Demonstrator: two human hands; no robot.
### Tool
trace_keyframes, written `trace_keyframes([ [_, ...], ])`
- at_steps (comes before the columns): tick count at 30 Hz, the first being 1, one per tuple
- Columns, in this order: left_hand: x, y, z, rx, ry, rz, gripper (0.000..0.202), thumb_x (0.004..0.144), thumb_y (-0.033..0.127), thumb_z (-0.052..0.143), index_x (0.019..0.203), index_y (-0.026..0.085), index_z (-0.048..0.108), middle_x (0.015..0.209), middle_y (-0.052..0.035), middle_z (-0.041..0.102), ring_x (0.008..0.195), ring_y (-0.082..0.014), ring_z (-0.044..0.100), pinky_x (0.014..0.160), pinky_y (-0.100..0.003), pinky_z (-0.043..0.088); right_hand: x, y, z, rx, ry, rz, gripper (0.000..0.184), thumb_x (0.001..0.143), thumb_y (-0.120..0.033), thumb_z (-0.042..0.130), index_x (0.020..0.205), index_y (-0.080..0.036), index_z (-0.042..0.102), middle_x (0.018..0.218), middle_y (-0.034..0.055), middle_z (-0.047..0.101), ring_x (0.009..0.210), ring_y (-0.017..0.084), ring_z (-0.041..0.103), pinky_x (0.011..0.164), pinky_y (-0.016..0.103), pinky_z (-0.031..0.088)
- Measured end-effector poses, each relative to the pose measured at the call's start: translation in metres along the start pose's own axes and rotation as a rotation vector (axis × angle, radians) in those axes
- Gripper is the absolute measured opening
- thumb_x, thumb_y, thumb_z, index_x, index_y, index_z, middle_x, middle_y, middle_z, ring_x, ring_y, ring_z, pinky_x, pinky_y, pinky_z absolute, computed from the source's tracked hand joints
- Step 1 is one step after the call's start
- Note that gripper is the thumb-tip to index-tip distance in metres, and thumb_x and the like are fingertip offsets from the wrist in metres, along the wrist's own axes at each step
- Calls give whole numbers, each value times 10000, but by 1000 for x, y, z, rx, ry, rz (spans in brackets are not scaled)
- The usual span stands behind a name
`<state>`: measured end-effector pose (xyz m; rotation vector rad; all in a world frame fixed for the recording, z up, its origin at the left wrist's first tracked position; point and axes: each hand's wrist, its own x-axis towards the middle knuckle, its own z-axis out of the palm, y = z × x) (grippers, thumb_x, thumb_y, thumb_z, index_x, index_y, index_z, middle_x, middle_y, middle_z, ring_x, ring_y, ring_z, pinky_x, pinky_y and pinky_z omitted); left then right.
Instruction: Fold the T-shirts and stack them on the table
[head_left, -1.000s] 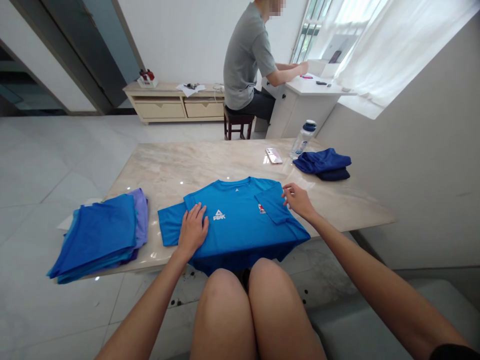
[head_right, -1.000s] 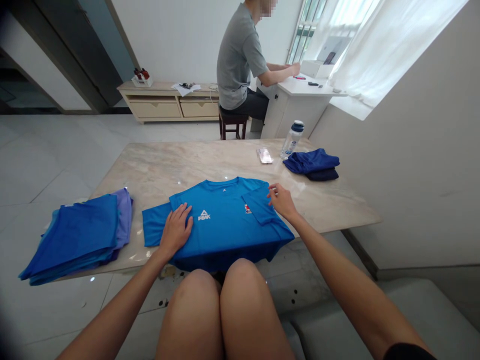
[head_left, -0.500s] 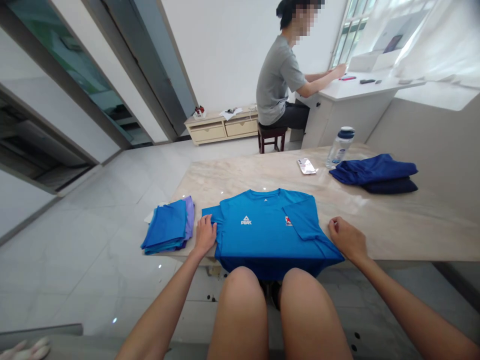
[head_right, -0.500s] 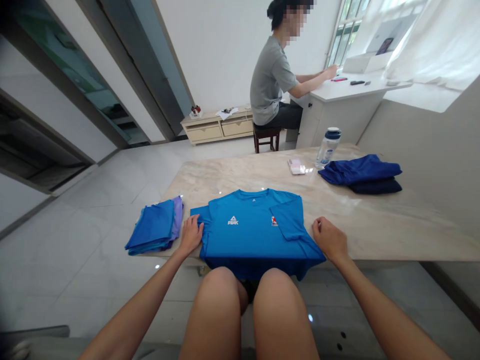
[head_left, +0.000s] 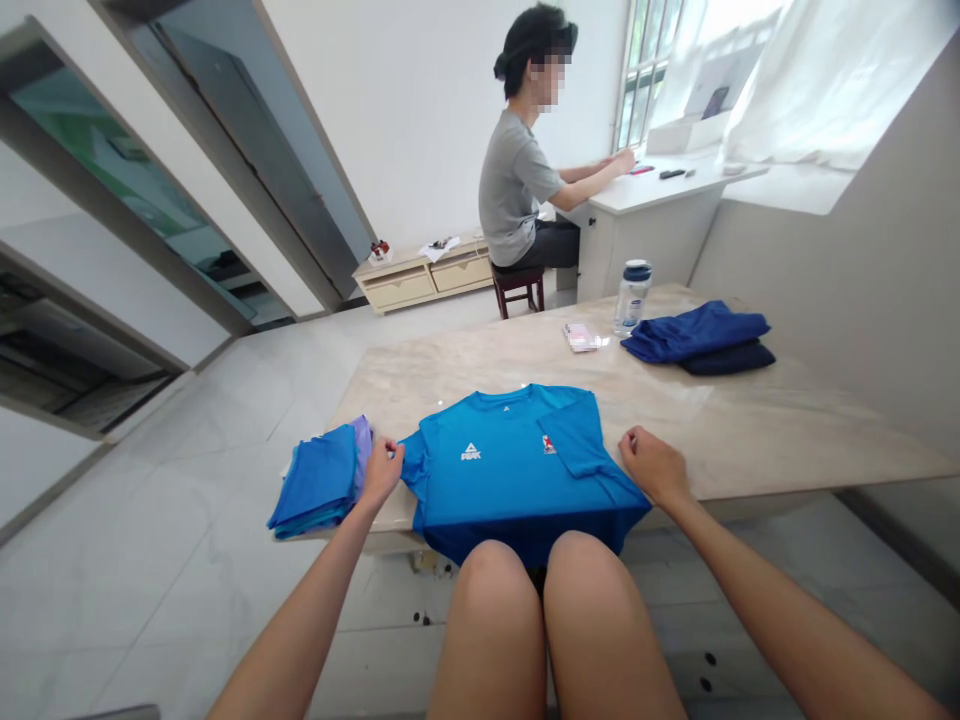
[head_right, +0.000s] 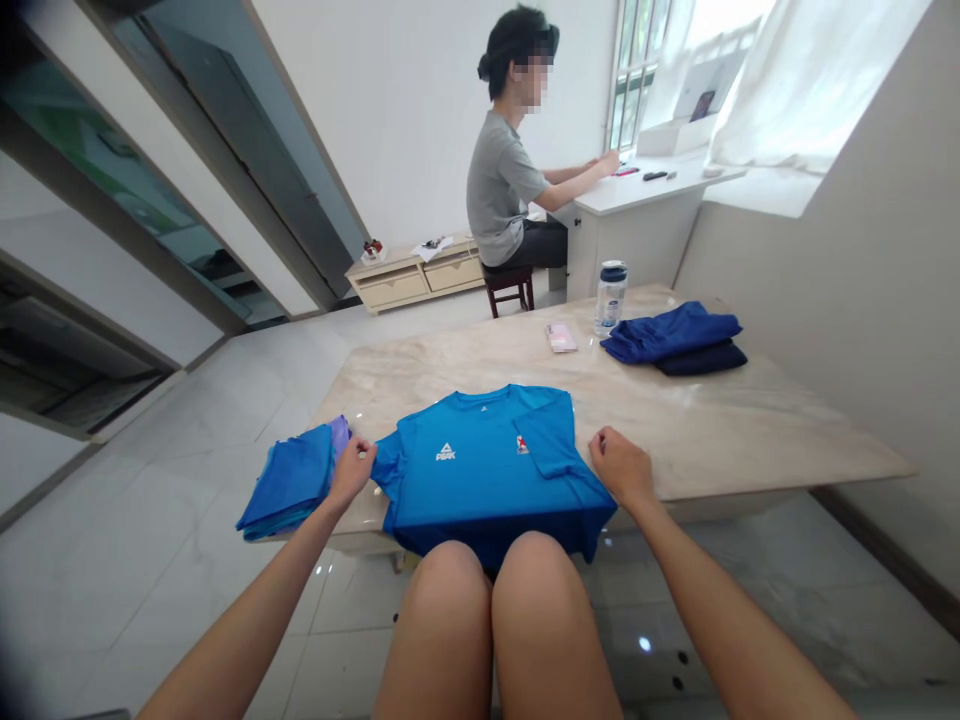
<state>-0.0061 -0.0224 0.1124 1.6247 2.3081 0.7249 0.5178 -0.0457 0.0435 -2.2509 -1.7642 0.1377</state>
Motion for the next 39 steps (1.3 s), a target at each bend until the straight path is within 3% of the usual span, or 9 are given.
trace_keyframes([
  [6,-4,43,15,6,-78,185,115,987,275,579,1088,252,629,1100,-54,807,850,-216,753,816,-328,553,2,3,3,-12,4,-5,314,1102,-360,487,1060,-195,751,957,125,806,773,237,685,639,336,238],
  [10,-17,28,22,115,-16,39,250,1010,360,619,1204,203,608,1185,-125,785,1054,-283,765,878,-371,556,3,5,6,-32,25,10,326,1093,-365,488,1064,-187,760,950,144,797,780,248,688,642,340,239],
  [14,-29,10,25,231,-86,47,346,1023,532,618,1136,206,642,1210,-161,774,1201,-357,730,931,-421,549,2,6,7,-23,18,17,334,1089,-377,485,1057,-193,761,934,138,790,764,247,674,644,338,241],
  [17,-25,9,30,233,-140,-72,452,1036,620,562,1145,194,669,1241,-195,774,1217,-392,728,930,-444,549,2,7,9,-24,12,32,330,1084,-387,496,1057,-195,763,903,122,778,735,235,654,641,331,247],
  [20,-13,6,37,246,-150,-181,507,1012,585,612,1266,150,664,1323,-251,752,1232,-412,729,906,-446,555,3,9,11,-25,13,32,322,1082,-386,502,1048,-194,759,897,110,774,722,228,646,636,326,252],
  [23,-5,-3,39,247,-151,-96,427,1018,478,628,1313,173,670,1275,-208,787,1223,-373,741,908,-409,555,2,7,11,-41,30,32,328,1091,-375,489,1040,-192,756,916,118,782,736,234,663,629,331,246],
  [27,1,-14,28,220,-159,37,234,1036,339,589,1185,217,723,1052,-115,833,1073,-302,786,884,-357,562,-1,1,4,-40,14,9,311,1104,-352,487,1035,-197,748,942,121,804,753,240,691,638,331,260],
  [31,11,-15,6,270,-110,129,250,1050,292,541,1141,214,760,1158,-141,825,1079,-306,780,893,-367,576,-2,-4,-1,-13,22,-3,304,1111,-335,479,1037,-195,740,963,119,811,775,236,701,645,323,277],
  [39,15,31,-33,638,-74,383,419,1044,176,407,1141,206,814,1134,-184,786,1091,-353,751,924,-437,559,-2,-3,-2,12,6,2,315,1113,-345,475,1061,-192,746,977,128,807,777,233,695,651,321,276],
])
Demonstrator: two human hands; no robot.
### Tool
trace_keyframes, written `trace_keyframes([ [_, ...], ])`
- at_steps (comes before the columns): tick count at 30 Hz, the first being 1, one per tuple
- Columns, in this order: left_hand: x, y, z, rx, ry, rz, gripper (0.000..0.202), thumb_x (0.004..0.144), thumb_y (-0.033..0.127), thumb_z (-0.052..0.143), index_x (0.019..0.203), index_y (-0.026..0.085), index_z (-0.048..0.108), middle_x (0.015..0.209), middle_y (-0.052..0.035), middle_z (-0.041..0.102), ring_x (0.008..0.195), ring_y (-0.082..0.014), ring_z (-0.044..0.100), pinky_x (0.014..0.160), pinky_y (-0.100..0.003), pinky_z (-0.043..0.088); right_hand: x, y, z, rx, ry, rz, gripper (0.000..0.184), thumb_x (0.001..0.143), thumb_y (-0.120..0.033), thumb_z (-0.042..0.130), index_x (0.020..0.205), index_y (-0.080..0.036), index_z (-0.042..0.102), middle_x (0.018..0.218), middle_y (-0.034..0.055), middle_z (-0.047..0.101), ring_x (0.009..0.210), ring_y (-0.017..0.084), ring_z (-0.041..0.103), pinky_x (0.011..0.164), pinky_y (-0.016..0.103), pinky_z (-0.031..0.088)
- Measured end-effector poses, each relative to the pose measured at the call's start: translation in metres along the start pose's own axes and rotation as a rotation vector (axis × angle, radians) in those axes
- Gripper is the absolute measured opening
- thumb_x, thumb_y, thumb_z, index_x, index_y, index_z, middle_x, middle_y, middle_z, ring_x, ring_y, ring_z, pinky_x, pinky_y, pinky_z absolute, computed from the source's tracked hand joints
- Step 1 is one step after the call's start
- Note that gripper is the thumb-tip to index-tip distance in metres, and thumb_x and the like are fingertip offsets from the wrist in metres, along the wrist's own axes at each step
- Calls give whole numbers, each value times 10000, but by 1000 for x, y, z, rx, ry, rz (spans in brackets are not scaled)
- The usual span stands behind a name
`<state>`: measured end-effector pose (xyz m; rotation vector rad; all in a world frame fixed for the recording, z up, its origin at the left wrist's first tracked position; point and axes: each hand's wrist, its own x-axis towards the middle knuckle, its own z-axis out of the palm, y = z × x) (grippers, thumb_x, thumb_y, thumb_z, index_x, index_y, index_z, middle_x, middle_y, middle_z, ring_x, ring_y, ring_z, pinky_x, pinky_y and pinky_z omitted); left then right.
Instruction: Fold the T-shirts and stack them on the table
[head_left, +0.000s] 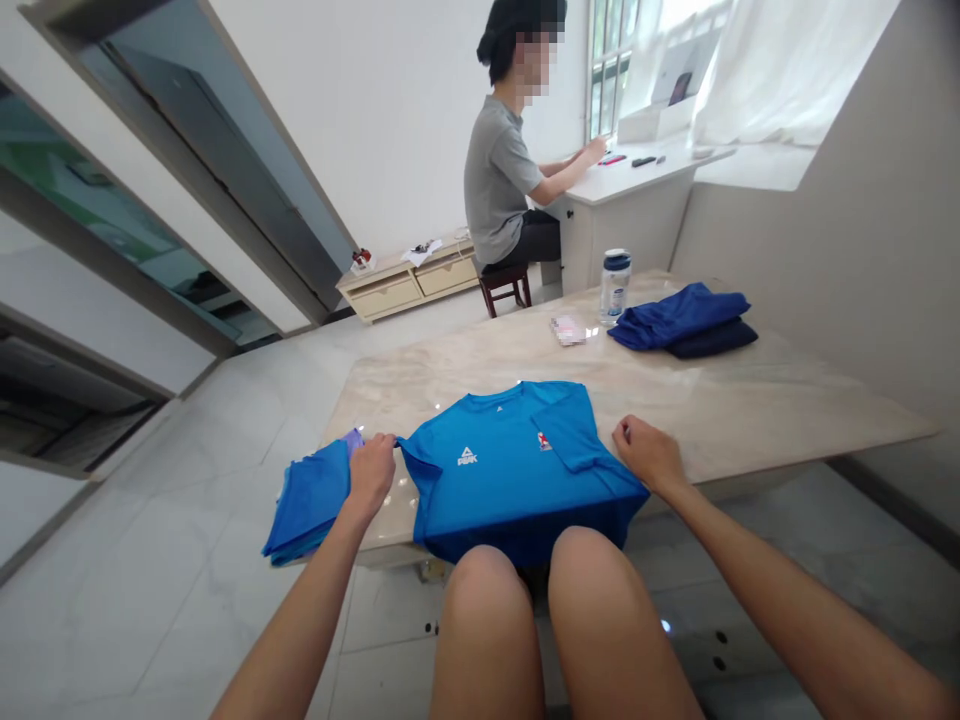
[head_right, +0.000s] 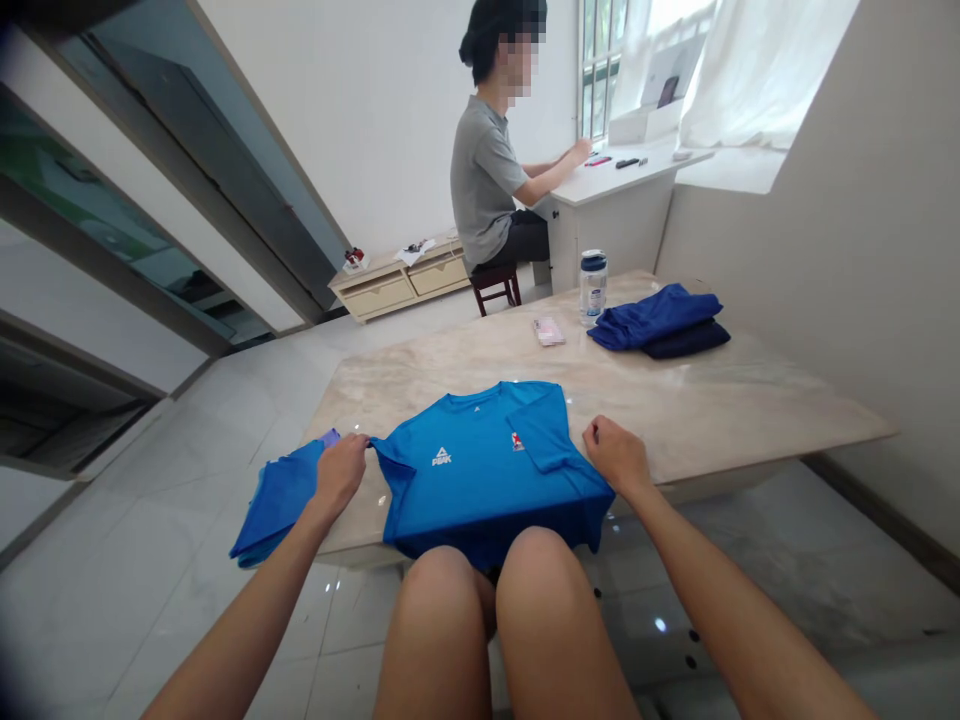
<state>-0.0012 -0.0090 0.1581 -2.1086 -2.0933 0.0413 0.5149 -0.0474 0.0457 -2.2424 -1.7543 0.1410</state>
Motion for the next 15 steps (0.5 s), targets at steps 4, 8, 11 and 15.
trace_keyframes([
  [4,21,36,-19,47,23,100,437,1058,153,392,1242,222,782,1205,-168,764,1095,-340,748,956,-434,533,1,0,-1,13,-1,-11,305,1106,-337,480,1057,-191,744,993,135,814,804,242,709,656,329,280],
  [8,45,90,-13,-98,-29,152,382,1094,219,429,1250,245,777,1232,-142,782,1099,-322,754,960,-408,537,3,1,1,1,3,-4,314,1101,-347,482,1052,-190,749,987,141,813,789,244,705,653,333,284],
  [11,44,121,8,-258,-58,93,374,1114,275,456,1390,241,706,1293,-125,788,1160,-319,748,946,-387,553,4,1,2,-5,8,-1,311,1100,-345,480,1056,-190,747,995,137,817,787,239,704,647,333,281],
  [15,22,122,39,-384,-23,95,353,1108,291,483,1409,220,653,1361,-123,746,1169,-308,743,959,-393,582,1,0,1,-8,12,1,307,1101,-342,484,1060,-192,749,999,132,817,786,228,699,646,320,293],
])
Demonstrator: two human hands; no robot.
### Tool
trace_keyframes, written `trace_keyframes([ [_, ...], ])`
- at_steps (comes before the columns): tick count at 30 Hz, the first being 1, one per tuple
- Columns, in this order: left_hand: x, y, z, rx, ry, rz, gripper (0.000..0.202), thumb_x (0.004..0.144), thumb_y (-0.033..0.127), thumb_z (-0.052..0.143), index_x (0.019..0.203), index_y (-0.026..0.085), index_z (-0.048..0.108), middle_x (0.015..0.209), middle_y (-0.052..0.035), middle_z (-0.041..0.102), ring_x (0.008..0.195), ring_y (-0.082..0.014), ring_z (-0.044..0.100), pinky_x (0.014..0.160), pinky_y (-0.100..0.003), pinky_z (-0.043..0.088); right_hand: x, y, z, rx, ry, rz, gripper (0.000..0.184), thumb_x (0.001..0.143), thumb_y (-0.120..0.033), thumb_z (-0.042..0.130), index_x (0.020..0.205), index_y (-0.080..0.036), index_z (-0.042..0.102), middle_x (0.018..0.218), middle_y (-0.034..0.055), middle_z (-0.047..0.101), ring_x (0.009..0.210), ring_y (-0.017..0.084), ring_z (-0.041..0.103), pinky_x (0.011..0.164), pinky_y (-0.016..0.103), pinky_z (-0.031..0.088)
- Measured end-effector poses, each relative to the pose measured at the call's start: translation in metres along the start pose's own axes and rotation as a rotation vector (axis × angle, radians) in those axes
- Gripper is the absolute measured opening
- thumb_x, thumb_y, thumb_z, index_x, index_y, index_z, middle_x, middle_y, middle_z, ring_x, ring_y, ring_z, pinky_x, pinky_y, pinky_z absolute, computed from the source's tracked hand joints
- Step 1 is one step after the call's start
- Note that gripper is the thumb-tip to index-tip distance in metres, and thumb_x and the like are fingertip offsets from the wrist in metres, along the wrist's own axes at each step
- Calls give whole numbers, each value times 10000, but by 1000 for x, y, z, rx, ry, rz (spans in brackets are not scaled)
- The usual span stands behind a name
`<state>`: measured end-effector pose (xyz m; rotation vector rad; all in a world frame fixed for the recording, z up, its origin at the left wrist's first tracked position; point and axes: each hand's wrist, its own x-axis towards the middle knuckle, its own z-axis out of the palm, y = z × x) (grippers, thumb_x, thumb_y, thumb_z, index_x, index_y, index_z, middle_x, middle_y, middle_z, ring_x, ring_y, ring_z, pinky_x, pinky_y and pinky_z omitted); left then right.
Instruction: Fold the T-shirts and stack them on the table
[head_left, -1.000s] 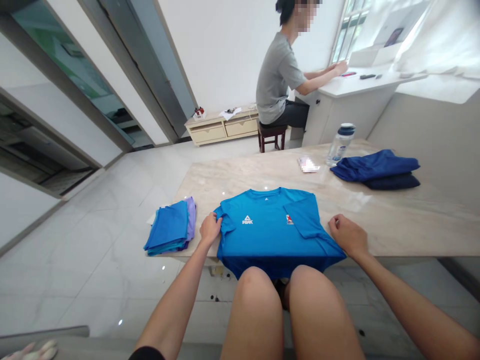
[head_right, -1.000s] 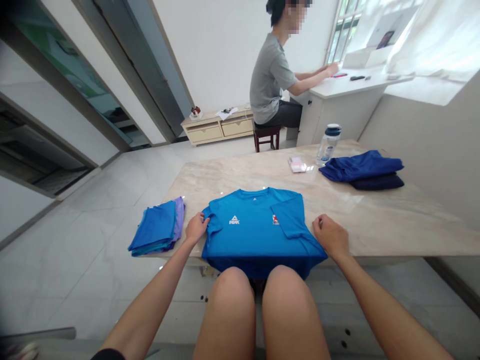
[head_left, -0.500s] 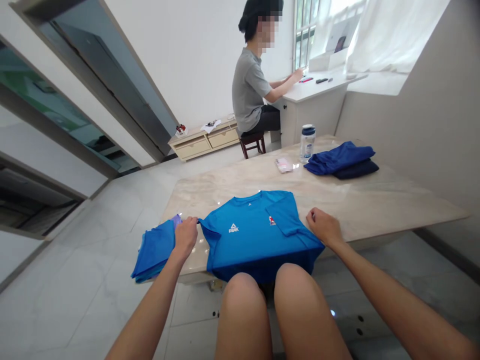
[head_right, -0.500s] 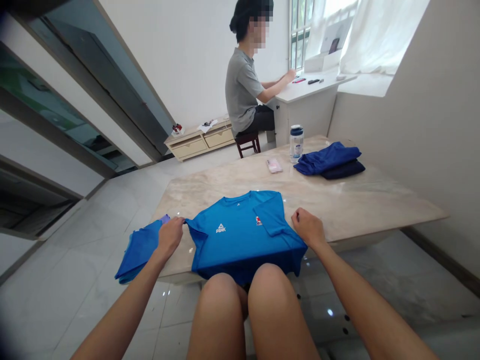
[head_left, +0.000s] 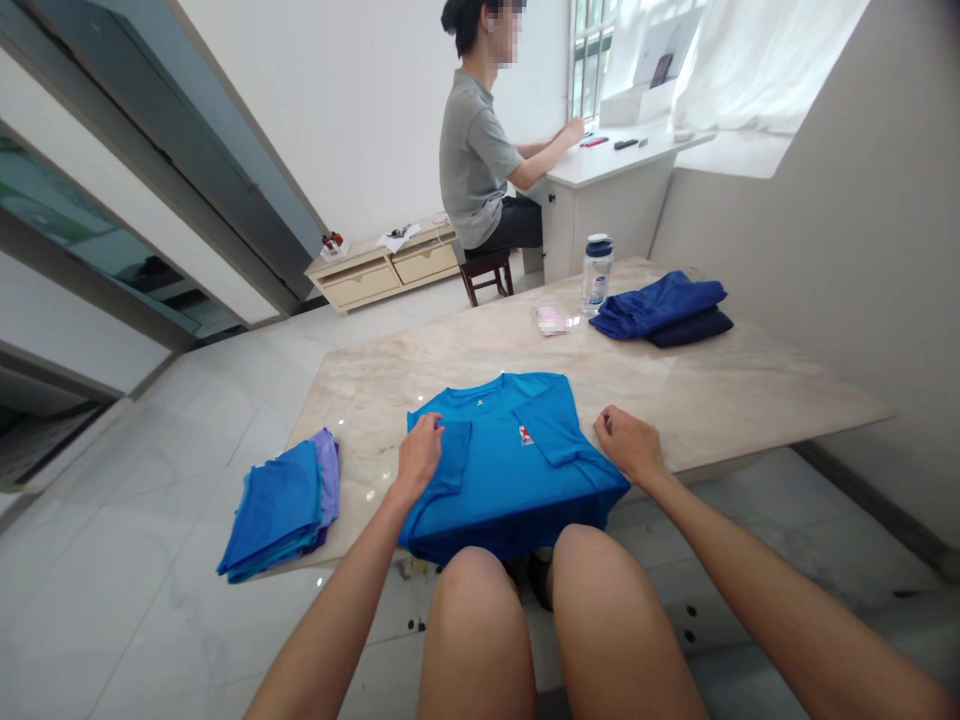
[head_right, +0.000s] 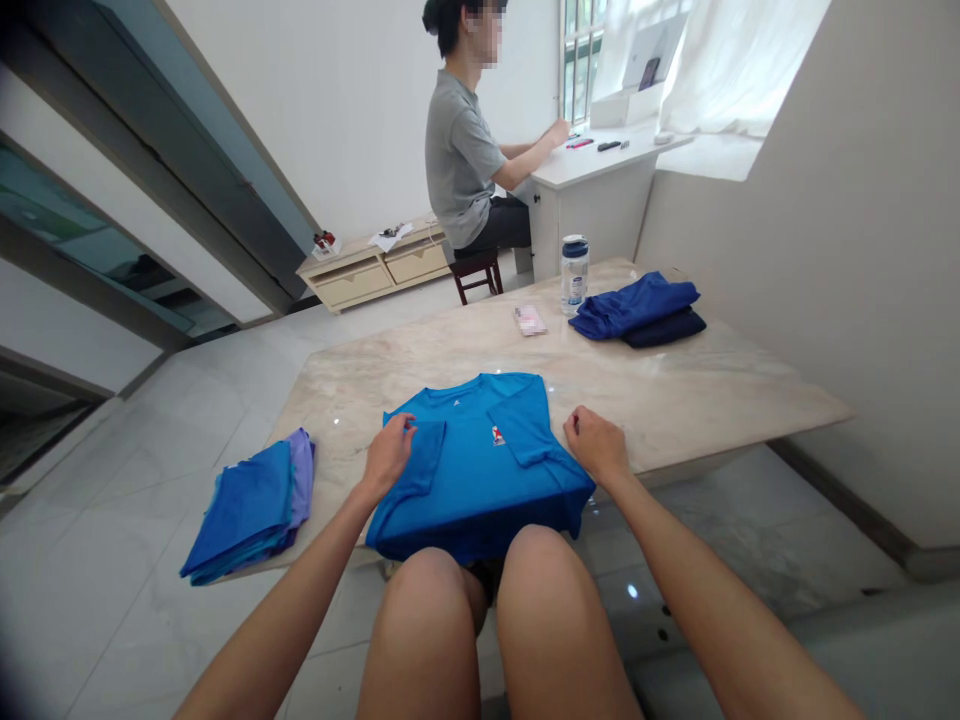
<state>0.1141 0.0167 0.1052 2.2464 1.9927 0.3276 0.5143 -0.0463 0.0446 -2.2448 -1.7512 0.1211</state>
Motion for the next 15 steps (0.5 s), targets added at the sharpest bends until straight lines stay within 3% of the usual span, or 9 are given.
trace_keyframes([
  [3,-6,-29,8,-93,63,12,289,1077,277,520,1314,214,672,1310,-132,723,1164,-295,733,1030,-417,592,3,4,-1,-2,-24,2,309,1104,-352,489,1061,-195,751,985,128,813,785,234,700,646,316,303],
  [6,12,-66,13,-229,118,-55,270,1013,243,578,1255,187,684,1282,-150,695,1155,-283,733,1083,-443,598,27,13,-2,90,-75,-11,280,1097,-349,517,1058,-210,756,939,97,806,819,245,711,664,314,347],
  [9,42,-99,23,-334,136,-153,311,964,242,612,1256,161,684,1343,-182,675,1196,-295,731,1065,-463,618,75,16,-1,240,-63,-66,205,1067,-303,578,1127,-209,750,959,74,790,901,242,726,756,306,455],
  [11,61,-116,32,-386,107,-198,373,938,273,657,1286,141,672,1354,-196,690,1198,-301,734,1043,-458,626,112,9,1,319,-82,-172,212,1014,-274,670,1197,-192,738,1077,93,777,977,233,731,867,312,520],
  [15,86,-130,41,-436,-61,-148,544,889,440,771,1330,138,666,1225,-143,773,1108,-288,755,997,-406,621,174,-23,7,398,-335,-317,543,841,-332,916,1311,-174,694,1278,138,738,1092,250,733,964,339,578],
])
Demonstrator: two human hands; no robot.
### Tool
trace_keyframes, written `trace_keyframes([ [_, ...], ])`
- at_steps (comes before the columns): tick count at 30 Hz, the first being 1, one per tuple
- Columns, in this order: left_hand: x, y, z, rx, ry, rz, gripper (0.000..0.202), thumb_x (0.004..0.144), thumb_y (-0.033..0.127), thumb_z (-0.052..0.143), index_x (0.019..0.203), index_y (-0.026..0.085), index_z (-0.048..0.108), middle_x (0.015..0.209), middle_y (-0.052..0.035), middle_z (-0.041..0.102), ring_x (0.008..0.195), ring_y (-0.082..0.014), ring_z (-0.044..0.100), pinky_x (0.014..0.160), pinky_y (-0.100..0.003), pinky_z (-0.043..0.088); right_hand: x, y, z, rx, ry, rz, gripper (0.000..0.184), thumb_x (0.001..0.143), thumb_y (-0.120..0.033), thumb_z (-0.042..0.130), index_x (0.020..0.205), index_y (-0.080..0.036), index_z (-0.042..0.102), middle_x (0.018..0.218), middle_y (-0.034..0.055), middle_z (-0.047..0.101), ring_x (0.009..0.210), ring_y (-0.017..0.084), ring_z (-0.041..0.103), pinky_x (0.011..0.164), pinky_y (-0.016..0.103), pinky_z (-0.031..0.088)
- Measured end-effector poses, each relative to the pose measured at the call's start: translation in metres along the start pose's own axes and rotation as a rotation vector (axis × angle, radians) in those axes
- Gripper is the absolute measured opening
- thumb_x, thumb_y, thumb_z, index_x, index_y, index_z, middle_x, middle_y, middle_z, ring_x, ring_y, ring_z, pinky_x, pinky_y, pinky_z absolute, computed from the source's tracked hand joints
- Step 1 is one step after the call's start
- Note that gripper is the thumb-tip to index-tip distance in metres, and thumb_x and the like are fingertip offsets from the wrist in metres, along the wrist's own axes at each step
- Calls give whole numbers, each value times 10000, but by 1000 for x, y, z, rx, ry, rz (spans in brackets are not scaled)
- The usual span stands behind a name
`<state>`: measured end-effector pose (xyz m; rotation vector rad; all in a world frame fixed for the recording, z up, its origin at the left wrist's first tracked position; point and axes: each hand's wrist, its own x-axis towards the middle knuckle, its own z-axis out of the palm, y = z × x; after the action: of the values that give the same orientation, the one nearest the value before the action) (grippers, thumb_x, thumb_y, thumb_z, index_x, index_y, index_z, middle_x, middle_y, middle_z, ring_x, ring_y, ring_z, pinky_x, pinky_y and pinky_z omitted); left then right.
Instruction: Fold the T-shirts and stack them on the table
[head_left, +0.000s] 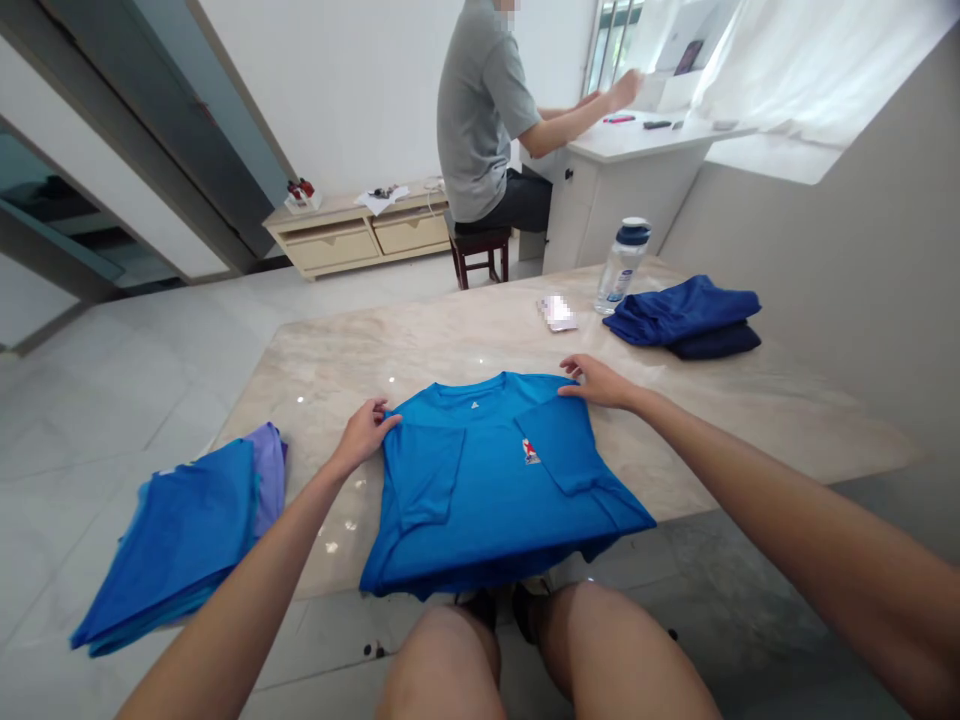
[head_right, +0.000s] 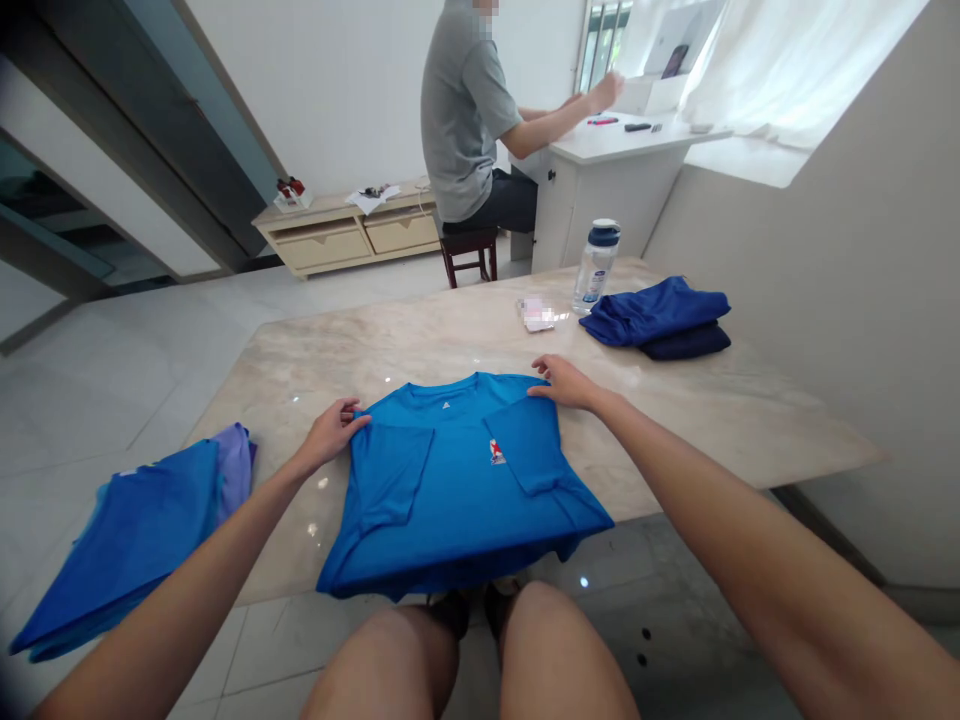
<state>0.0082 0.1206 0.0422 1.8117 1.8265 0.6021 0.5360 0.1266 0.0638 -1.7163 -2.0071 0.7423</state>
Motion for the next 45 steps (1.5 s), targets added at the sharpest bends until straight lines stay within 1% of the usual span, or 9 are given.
trace_keyframes([
  [8,2,30,-7,168,-300,36,870,659,647,922,1376,222,671,1192,-77,791,1118,-329,740,906,-357,589,45,-49,-2,-271,-554,62,973,628,-578,1008,1462,-207,672,1389,140,742,1166,350,737,953,387,584],
  [12,-15,44,-5,171,-347,75,739,593,590,932,1203,217,743,1168,-77,809,1102,-341,741,918,-371,576,19,-72,-3,-407,-656,31,683,685,-485,961,1281,-203,784,1276,108,796,1153,364,742,932,374,567],
  [16,-30,59,-11,203,-348,129,347,649,444,875,910,236,782,1048,-42,834,1089,-326,746,945,-350,547,-9,-90,-8,-519,-516,-49,274,832,-352,843,1057,-197,825,1080,102,825,1040,335,758,863,349,540],
  [23,-35,79,-41,319,-171,186,226,792,401,766,907,207,778,1002,-85,819,985,-290,736,797,-309,500,-19,-124,-27,-640,-241,-110,322,962,-367,758,1229,-187,763,1297,168,771,1176,335,718,900,345,533],
  [31,51,81,-65,388,60,73,267,820,295,812,1045,152,820,1002,-45,807,983,-242,707,827,-279,492,58,-125,-29,-589,103,28,311,1014,-373,714,1260,-184,708,1260,175,742,1186,369,683,958,444,539],
  [35,98,97,-83,398,120,48,322,921,278,765,1173,83,817,1015,-39,800,968,-180,656,942,-311,490,104,-138,-50,-549,254,60,355,1135,-410,575,1335,-125,643,1322,195,691,1211,322,627,1040,489,475],
  [38,113,115,-99,339,323,107,398,1005,349,674,1212,27,783,1115,-59,799,1008,-137,639,980,-340,464,124,-152,-71,-573,427,-64,383,1196,-438,405,1425,-161,537,1366,168,670,1228,256,524,1116,494,419],
  [42,95,122,-113,290,424,286,525,1056,517,586,1206,44,758,1217,-44,795,1130,-123,640,983,-362,415,109,-155,-84,-570,498,-180,286,1161,-365,492,1375,-191,567,1316,151,681,1138,261,526,1062,466,445],
  [45,57,113,-115,348,415,377,388,1027,397,617,1172,75,779,1239,-77,794,1179,-184,624,1067,-408,426,67,-140,-80,-561,364,-293,215,1062,-249,627,1241,-138,667,1253,165,697,1100,260,573,1016,424,454],
])
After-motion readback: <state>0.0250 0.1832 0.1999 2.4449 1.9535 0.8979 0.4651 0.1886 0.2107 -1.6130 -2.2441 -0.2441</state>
